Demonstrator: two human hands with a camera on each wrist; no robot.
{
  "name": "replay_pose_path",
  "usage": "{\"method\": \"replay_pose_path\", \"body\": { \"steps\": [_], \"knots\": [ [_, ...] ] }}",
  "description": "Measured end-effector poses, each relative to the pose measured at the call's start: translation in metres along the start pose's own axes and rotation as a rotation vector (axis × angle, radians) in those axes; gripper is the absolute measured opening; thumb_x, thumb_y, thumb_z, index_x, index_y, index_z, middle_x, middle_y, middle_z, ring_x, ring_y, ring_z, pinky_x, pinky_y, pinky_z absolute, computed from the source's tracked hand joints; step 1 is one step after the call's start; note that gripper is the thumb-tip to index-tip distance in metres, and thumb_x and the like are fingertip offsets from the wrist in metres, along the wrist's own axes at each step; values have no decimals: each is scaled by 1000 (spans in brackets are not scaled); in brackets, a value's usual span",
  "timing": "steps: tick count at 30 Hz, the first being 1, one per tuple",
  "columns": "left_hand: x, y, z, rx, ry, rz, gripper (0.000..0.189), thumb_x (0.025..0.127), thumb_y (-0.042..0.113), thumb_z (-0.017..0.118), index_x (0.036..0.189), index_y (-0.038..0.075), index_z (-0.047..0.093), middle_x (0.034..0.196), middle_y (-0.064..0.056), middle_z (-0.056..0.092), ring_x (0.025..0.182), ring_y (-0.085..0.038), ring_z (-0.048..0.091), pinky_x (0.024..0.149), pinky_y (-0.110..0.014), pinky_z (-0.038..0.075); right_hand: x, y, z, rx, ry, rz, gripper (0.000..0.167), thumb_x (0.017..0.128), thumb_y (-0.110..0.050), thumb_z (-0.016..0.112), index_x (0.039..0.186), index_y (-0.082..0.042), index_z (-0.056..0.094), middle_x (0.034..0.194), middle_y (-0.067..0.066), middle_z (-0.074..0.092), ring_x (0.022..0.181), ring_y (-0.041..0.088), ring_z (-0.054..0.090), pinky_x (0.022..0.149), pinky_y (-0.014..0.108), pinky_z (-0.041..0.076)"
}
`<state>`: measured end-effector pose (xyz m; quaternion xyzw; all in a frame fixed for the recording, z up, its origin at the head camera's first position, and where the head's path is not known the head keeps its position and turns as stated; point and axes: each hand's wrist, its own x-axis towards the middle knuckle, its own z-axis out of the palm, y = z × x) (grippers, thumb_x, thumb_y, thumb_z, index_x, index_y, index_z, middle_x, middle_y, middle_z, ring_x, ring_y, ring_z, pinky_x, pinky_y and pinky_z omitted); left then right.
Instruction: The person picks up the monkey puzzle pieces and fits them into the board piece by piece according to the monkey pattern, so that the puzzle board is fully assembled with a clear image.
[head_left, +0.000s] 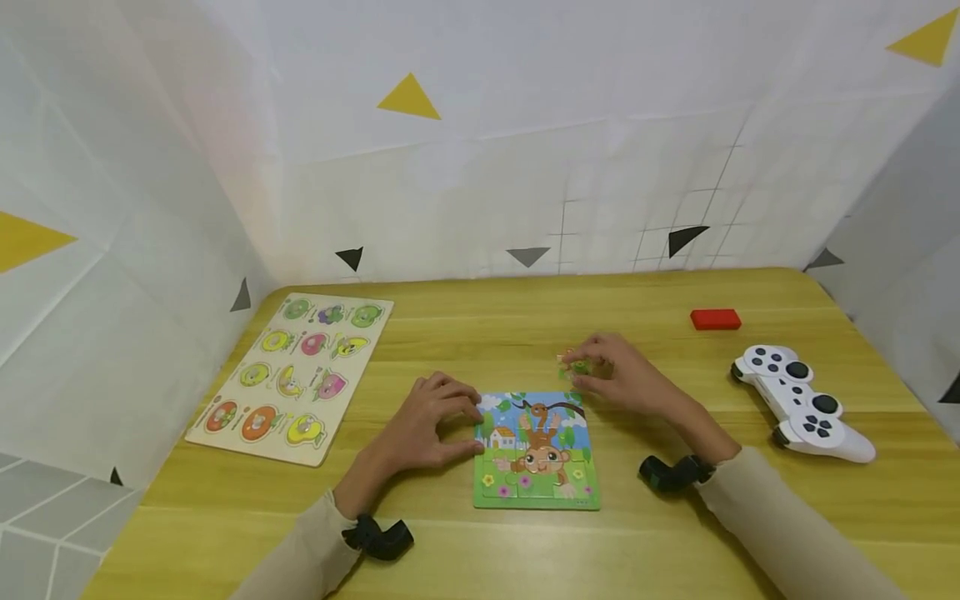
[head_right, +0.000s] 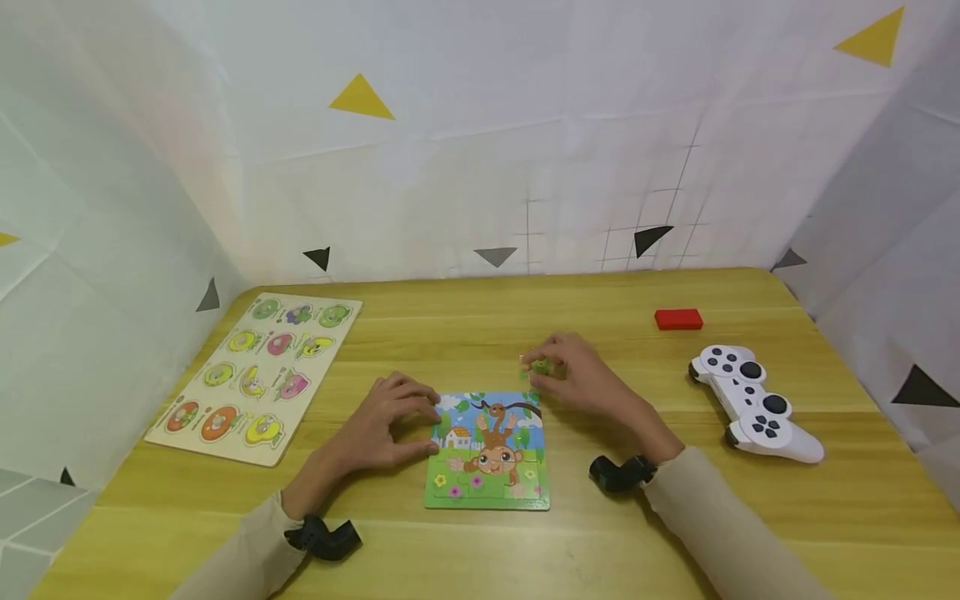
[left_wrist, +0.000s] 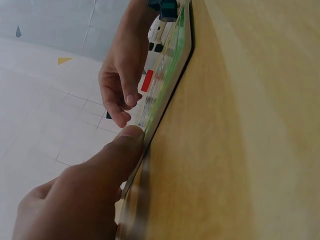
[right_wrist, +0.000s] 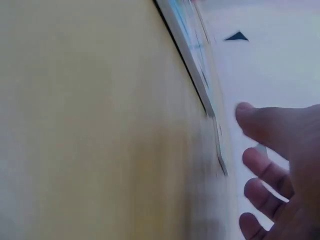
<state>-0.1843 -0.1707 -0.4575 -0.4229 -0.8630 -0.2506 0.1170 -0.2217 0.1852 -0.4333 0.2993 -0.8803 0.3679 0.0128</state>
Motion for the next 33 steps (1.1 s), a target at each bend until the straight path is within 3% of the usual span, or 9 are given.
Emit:
{"method": "replay_pose_path", "body": {
  "steps": [4,9,22,33],
  "knots": [
    [0,1,-1,-4,-11,-12,29,84,52,79,102,30,73,123,7,67,114,-12,52,91,-40,36,6,12,-4,-78,-21,14,38,90,-21,79,127,-13,72,116,10,65,107,28,52,87,43,37],
    [0,1,0,-1,-19,-20,29,84,53,78,103,30,73,123,8,67,115,-12,52,91,-40,35,9,19,-7,-127,-59,33,49,88,-25,81,133,-11,67,120,13,63,111,31,49,89,44,33],
    [-1,-1,1,11,-24,-27,29,85,55,77,102,32,73,124,9,67,116,-12,52,92,-40,37,23,21,-15,-129,-143,59,51,87,-27,82,131,-5,67,115,12,62,103,26,49,83,38,34],
    [0,-1,0,8,-24,-28,29,84,54,77,103,31,73,124,8,67,116,-12,52,91,-39,36,26,23,-15,-122,-148,52,49,86,-27,83,127,-4,68,108,8,64,95,21,51,82,38,41]
  ]
}}
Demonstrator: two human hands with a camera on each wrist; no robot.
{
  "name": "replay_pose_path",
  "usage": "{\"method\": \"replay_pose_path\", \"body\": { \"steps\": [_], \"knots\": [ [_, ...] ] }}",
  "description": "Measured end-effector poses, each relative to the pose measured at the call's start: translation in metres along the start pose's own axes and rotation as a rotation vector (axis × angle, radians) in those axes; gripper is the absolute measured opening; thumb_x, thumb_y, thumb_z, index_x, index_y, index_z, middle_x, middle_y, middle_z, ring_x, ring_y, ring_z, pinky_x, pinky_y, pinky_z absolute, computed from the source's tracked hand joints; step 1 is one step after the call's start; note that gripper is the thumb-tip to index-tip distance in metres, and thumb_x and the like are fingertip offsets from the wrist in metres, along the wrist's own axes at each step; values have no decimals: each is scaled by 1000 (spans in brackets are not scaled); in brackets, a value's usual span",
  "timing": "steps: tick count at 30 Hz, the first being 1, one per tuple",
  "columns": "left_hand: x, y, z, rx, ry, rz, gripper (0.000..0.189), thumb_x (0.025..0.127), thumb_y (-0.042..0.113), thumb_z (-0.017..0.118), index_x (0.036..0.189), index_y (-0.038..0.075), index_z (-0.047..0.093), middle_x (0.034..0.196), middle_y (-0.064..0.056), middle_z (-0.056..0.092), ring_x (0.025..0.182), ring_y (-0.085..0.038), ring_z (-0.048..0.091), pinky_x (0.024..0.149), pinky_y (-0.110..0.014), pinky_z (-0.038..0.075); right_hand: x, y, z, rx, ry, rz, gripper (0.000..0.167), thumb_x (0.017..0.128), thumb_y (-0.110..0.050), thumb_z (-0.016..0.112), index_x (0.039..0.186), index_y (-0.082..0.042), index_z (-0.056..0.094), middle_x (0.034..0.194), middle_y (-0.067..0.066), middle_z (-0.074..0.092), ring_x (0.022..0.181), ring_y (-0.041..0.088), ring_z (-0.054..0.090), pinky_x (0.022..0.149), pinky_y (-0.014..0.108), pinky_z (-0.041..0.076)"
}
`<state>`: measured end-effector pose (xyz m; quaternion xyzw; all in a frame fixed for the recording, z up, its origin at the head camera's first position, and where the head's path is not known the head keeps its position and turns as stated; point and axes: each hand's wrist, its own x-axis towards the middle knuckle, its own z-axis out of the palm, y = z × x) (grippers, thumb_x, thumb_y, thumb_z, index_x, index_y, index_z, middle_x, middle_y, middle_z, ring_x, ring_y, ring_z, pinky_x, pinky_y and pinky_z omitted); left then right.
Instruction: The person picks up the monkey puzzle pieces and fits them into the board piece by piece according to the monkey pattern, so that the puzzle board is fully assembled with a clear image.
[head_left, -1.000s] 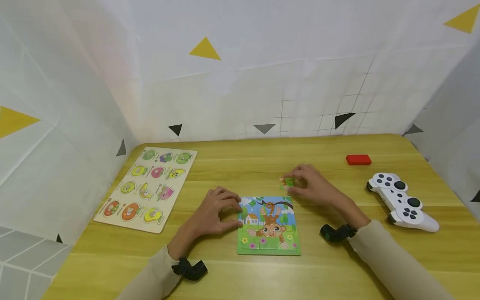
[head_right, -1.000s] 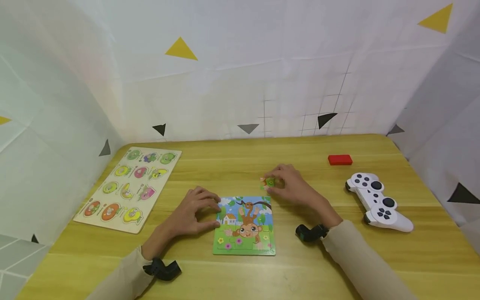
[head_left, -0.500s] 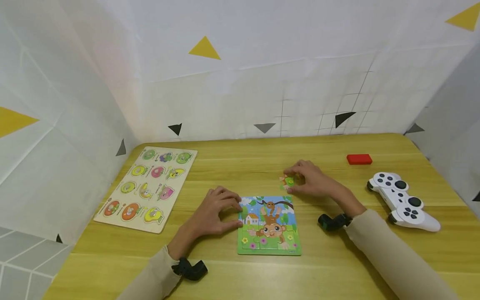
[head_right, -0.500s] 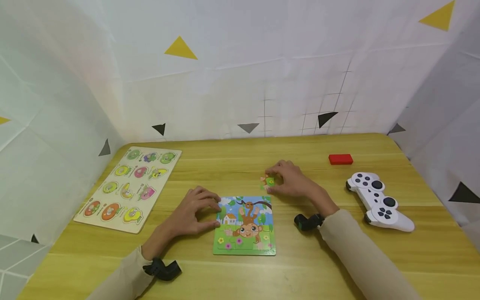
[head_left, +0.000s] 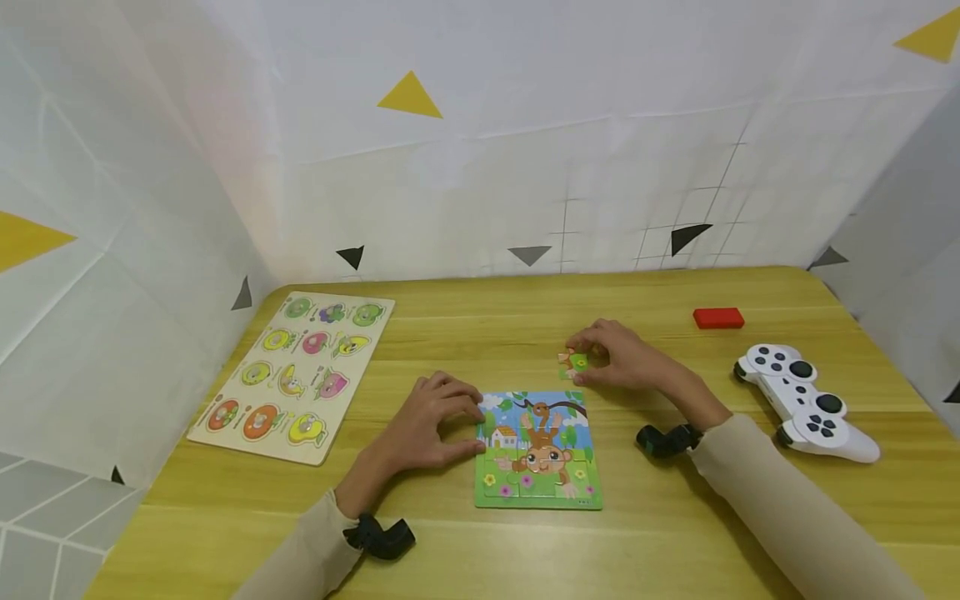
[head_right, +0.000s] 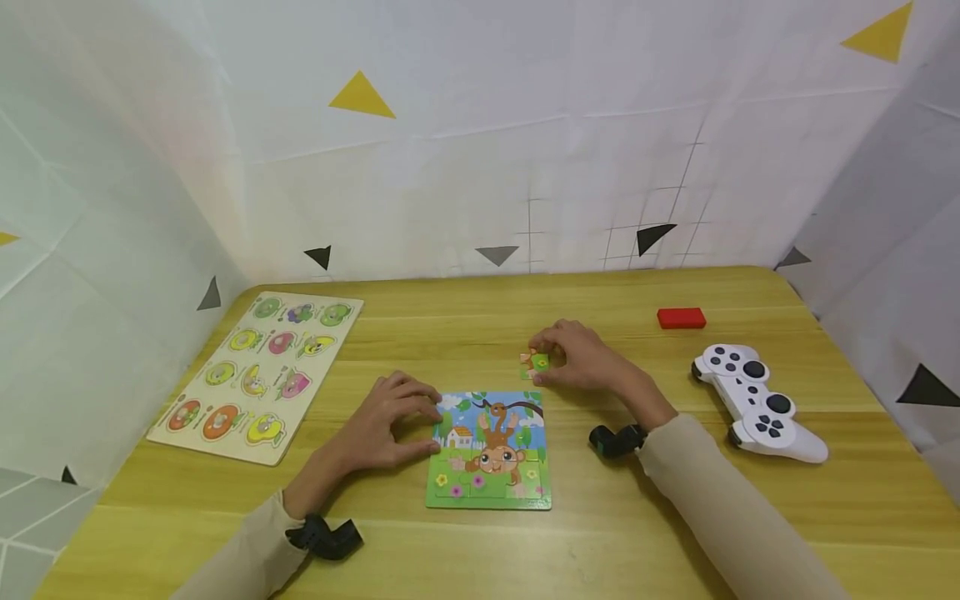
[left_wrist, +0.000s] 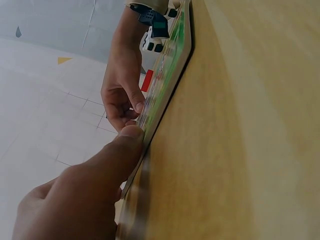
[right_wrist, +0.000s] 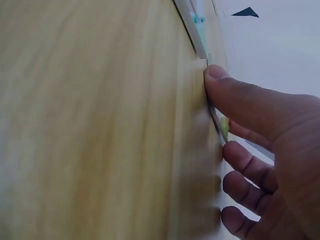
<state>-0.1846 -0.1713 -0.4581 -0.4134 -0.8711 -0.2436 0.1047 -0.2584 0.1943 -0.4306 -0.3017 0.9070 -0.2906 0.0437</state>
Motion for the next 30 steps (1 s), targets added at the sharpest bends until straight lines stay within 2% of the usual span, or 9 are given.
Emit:
{"method": "replay_pose_path", "body": {
  "steps": [5,17,30],
  "knots": [
    [0,0,0,-5,1,-3,29,84,53,78,102,31,73,124,8,67,116,-12,52,92,-40,36,-1,-2,0,-2,9,-6,48,87,-27,83,127,-4,68,104,8,63,92,20,54,82,39,46],
    [0,0,0,-11,2,-2,29,84,53,77,102,31,73,124,9,67,116,-12,52,92,-40,36,-6,0,1,-6,54,6,49,83,-28,85,125,-7,69,99,3,62,85,17,50,77,35,45],
    [1,1,-1,-13,21,21,29,83,52,79,101,30,73,122,6,68,114,-13,52,89,-40,35,-24,-11,1,-22,102,-33,54,82,-34,86,127,-11,69,99,-2,62,88,16,53,80,36,47]
  ]
}}
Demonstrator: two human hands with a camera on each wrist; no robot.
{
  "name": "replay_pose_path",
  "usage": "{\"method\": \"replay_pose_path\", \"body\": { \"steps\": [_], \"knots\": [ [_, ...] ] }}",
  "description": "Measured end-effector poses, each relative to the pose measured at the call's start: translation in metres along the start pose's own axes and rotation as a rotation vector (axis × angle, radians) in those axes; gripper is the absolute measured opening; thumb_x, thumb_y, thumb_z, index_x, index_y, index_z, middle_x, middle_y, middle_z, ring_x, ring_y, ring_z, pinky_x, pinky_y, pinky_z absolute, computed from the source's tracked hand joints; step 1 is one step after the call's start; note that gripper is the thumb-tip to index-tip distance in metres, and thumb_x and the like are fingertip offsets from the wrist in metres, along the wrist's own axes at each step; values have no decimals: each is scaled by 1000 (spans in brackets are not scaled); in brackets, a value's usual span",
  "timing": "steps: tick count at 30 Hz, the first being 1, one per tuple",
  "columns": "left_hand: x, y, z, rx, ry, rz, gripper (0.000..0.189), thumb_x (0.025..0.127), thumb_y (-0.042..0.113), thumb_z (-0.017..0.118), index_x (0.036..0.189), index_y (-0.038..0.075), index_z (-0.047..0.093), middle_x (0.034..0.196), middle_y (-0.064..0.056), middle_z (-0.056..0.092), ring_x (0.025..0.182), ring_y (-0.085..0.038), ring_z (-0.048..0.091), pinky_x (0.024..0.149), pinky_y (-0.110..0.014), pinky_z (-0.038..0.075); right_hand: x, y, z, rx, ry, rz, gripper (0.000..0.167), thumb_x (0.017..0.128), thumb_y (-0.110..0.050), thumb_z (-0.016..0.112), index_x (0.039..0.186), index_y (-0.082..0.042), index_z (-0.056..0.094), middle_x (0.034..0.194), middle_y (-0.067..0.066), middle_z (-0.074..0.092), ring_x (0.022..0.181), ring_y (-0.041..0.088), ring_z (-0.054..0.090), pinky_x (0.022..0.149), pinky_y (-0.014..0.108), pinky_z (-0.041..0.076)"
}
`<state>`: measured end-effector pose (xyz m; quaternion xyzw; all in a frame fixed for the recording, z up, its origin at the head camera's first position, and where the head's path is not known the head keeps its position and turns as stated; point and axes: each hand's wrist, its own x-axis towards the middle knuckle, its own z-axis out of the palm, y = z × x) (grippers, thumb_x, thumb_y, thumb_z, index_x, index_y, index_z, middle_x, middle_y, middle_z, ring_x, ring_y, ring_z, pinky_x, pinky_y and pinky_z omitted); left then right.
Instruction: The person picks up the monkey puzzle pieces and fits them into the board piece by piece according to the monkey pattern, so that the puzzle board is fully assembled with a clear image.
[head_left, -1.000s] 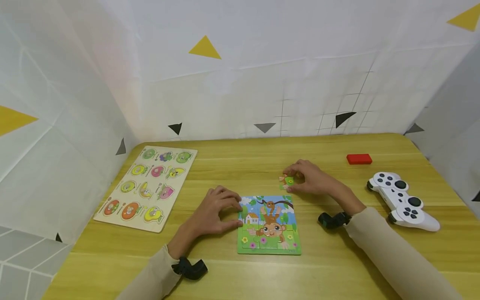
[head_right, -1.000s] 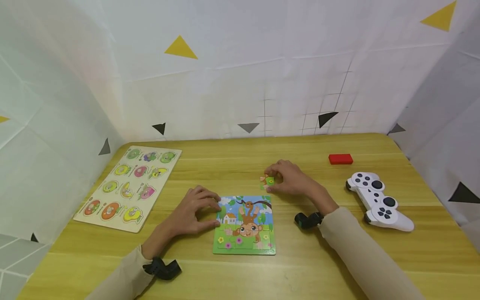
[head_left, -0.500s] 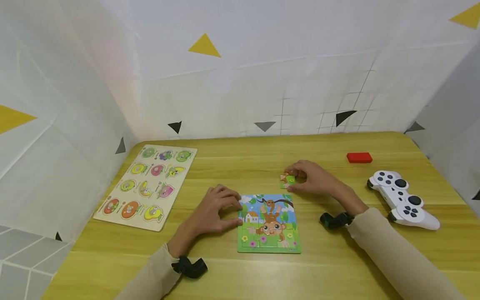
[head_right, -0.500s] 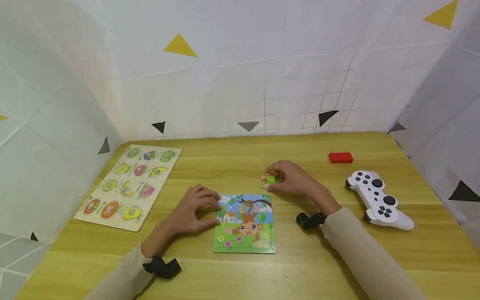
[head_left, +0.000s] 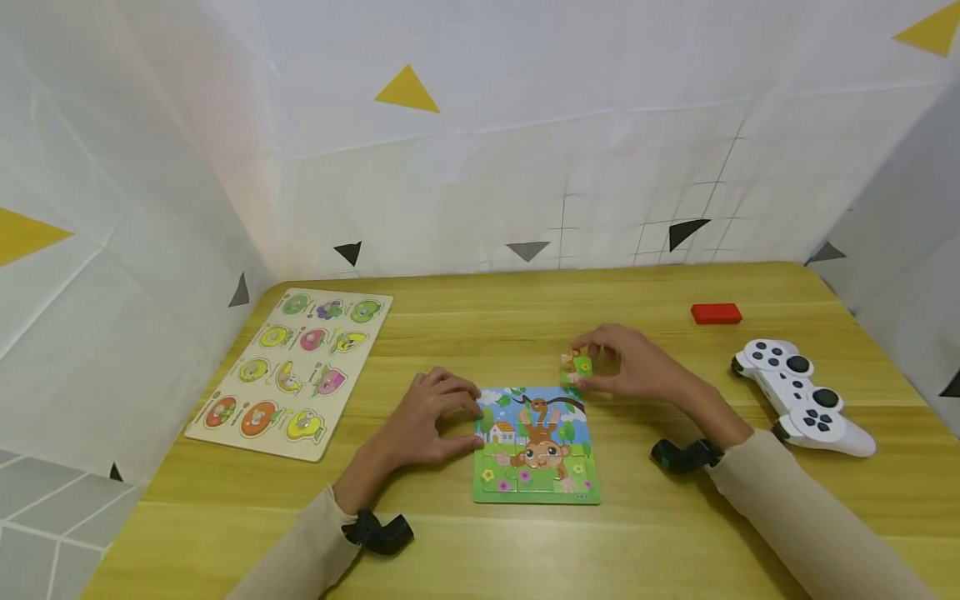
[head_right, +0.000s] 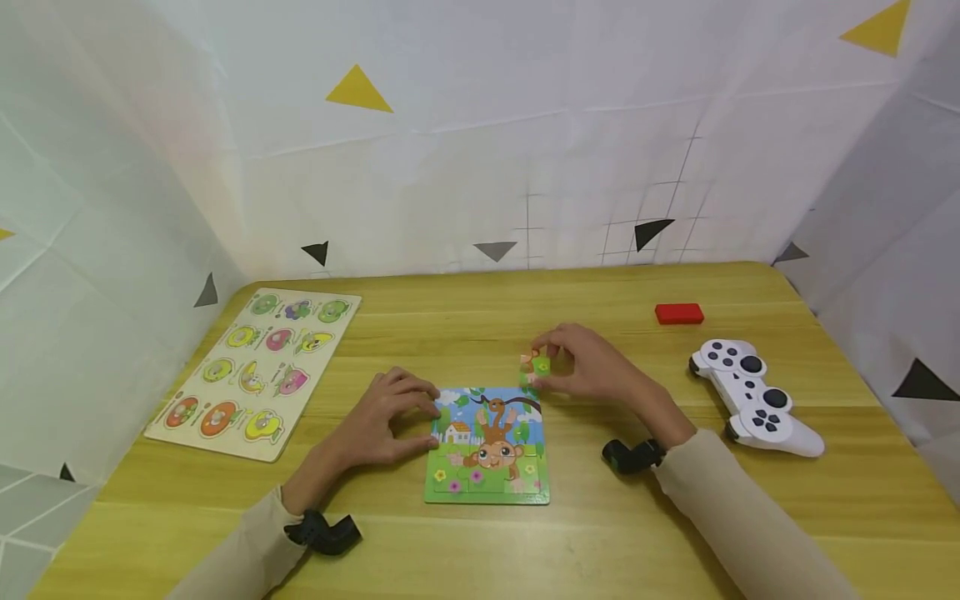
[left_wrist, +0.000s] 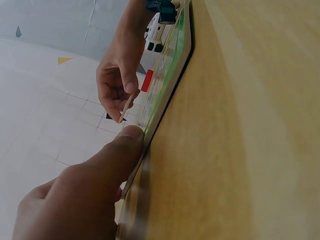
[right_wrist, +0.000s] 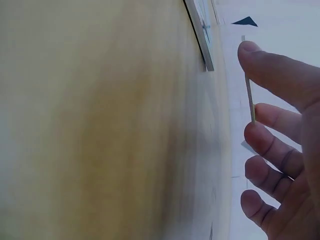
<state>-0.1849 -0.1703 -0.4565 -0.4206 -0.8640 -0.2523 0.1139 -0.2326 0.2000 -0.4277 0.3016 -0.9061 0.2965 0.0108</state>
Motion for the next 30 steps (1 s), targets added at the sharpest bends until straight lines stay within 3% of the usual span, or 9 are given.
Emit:
{"method": "replay_pose_path", "body": {
  "steps": [10,18,27,30],
  "knots": [
    [1,-1,0,6,-3,-4,30,83,53,78,101,30,73,122,7,68,113,-12,52,89,-39,35,-16,-17,6,12,-16,-83,51,79,-33,89,121,-14,69,95,-6,59,88,13,51,79,32,46],
    [1,0,-1,8,-10,-12,29,83,53,79,101,30,73,123,8,68,113,-12,52,89,-40,35,-29,-32,12,38,-106,-66,50,80,-42,87,120,-19,68,96,-9,58,89,10,51,79,29,45],
    [0,-1,0,15,-16,-11,29,84,54,77,102,32,73,123,8,67,113,-12,52,88,-39,34,-40,-47,20,41,-186,-176,48,82,-49,84,117,-20,67,94,-14,57,87,4,51,81,30,45],
    [0,0,0,15,-19,-11,29,84,54,77,103,32,73,123,8,67,113,-12,52,88,-38,34,-44,-52,21,57,-218,-171,49,80,-51,85,115,-22,66,93,-15,56,86,4,51,80,28,45]
  ]
}}
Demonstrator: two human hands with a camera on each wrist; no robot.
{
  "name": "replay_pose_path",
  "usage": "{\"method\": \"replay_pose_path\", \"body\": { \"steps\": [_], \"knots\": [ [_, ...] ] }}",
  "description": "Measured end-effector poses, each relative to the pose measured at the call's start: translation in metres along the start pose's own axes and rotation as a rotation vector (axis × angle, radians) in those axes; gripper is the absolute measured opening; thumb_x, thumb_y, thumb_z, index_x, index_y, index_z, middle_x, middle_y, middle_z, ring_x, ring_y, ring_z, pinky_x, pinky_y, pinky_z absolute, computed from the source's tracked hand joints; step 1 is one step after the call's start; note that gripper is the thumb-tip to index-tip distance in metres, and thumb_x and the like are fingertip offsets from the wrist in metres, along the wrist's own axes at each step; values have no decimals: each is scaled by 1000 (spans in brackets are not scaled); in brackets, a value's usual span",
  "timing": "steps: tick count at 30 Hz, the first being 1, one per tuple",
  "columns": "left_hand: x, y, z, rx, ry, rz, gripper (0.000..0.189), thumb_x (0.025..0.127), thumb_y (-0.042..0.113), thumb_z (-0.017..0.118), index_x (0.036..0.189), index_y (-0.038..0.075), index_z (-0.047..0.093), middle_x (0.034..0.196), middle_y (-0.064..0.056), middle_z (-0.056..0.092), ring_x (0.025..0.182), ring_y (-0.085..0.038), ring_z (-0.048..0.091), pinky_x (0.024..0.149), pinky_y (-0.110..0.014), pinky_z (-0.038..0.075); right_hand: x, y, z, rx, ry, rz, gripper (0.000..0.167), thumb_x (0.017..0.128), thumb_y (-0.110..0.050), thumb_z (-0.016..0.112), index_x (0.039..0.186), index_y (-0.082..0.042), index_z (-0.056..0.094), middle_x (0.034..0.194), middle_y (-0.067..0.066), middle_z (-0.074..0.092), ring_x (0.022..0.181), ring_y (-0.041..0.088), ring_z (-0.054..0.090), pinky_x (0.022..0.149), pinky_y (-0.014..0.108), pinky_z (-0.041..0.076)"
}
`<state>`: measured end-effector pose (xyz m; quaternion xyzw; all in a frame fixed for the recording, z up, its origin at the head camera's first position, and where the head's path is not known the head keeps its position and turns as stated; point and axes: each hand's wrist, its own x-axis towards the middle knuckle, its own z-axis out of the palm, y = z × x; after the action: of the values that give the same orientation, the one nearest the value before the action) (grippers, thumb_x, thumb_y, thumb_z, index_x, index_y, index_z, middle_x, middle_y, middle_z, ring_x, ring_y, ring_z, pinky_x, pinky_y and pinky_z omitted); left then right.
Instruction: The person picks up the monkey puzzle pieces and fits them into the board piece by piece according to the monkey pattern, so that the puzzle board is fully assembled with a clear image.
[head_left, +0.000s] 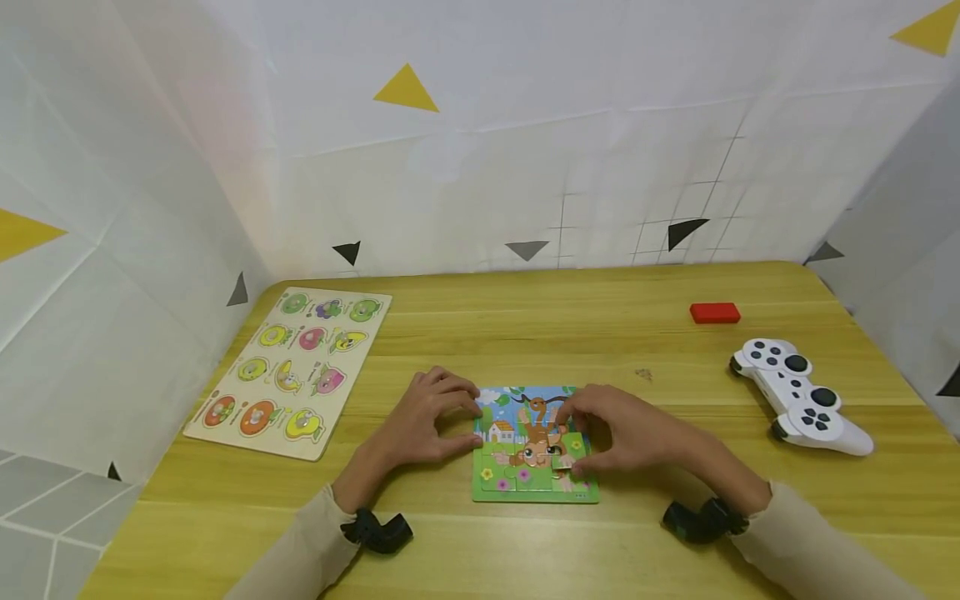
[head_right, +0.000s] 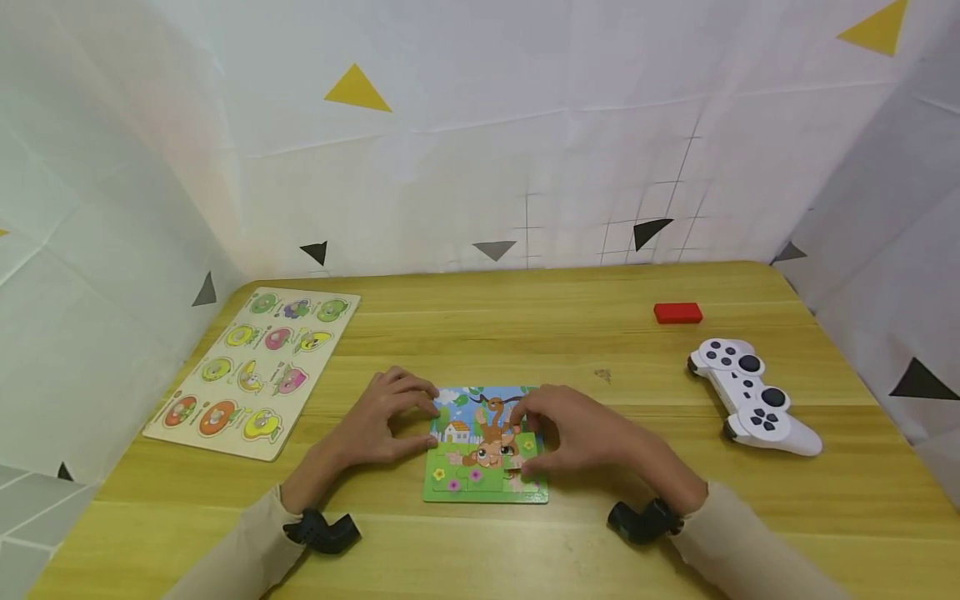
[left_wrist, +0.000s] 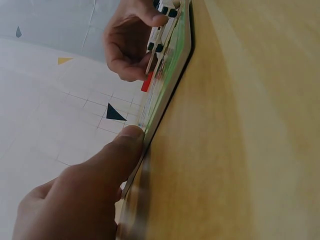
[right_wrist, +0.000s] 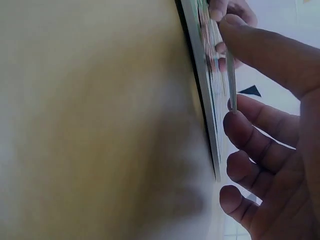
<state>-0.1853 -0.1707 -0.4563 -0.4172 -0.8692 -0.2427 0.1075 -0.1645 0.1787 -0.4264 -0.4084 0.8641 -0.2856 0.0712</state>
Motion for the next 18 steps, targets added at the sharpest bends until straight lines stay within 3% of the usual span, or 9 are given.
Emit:
{"method": "replay_pose_path", "body": {
  "steps": [8,18],
  "knots": [
    [0,2,-1,-3,6,4,29,84,53,78,102,30,74,123,7,68,113,-13,53,88,-40,34,-4,-12,5,20,-63,46,54,76,-57,85,112,-23,65,91,-15,55,84,4,50,78,25,45],
    [0,0,0,-6,-11,-11,30,85,55,76,103,31,73,124,9,66,115,-12,51,90,-39,34,-5,-15,7,-29,-52,29,54,73,-60,86,108,-25,63,87,-15,54,80,2,48,76,25,44]
  ]
}}
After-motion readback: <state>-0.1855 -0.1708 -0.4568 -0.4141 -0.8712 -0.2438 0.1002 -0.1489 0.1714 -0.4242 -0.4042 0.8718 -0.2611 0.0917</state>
